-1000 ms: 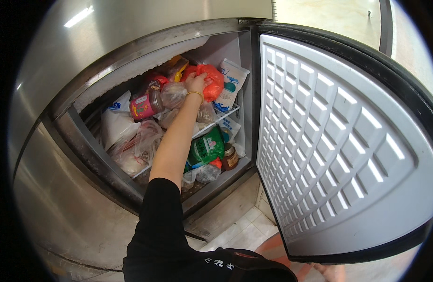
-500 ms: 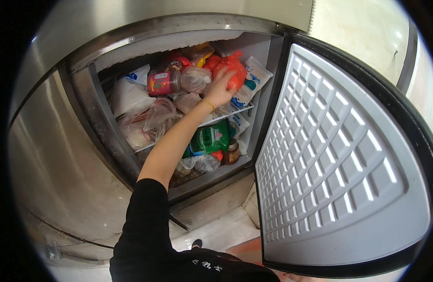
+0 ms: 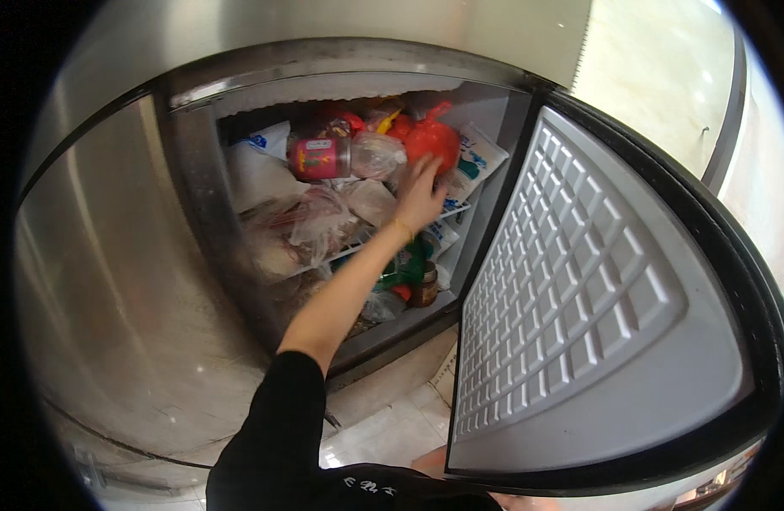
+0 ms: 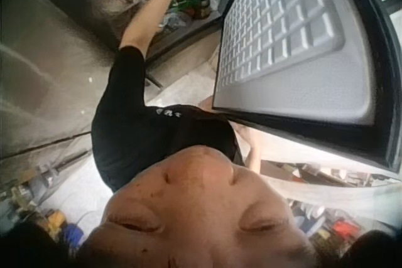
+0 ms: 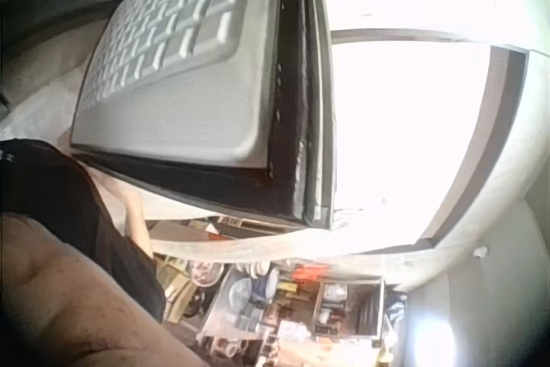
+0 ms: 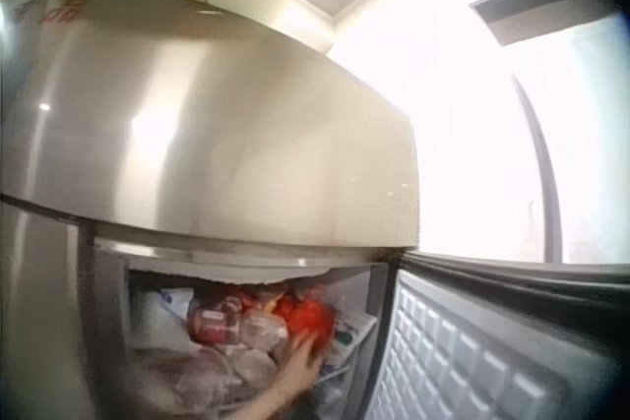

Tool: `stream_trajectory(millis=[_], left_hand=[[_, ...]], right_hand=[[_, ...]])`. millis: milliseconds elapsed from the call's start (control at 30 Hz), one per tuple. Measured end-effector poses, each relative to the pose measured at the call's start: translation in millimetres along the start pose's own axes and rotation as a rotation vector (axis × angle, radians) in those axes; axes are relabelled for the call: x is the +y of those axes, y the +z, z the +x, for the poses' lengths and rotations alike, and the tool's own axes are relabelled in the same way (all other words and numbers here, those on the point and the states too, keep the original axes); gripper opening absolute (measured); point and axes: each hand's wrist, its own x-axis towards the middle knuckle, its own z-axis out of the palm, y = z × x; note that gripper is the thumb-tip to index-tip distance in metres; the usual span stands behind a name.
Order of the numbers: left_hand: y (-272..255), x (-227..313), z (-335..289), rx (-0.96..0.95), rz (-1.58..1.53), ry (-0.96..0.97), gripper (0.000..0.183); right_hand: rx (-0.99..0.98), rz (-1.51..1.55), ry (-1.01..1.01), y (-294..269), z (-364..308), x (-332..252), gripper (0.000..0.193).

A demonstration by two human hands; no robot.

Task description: The person carries a large metal pot into the kitchen, places it on a counter, then handles a red plastic bag and a small white object, storing them in a refrigerator. They later pick up a digital thermometer, walk through the dining area, and pick up a phone from a table.

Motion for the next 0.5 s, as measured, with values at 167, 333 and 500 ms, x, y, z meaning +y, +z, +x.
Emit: stream_trajectory(millis=[167,333,500], left_hand=[[-76,118,-146,0.128,-0.21,-0.025,0.041],[-172,218,-271,0.224,-0.124,-0.084,0.03],[-193,288,-360,0.107,-0.038,-0.305,0.034]], right_hand=[[-0.101,0.046,-0.282,-5,28,15,0.025],[-0.459,0.052,-0.352,10,82,-6,0.02],[-0.255,0.227,-0.786,31,94,-27,0.016]])
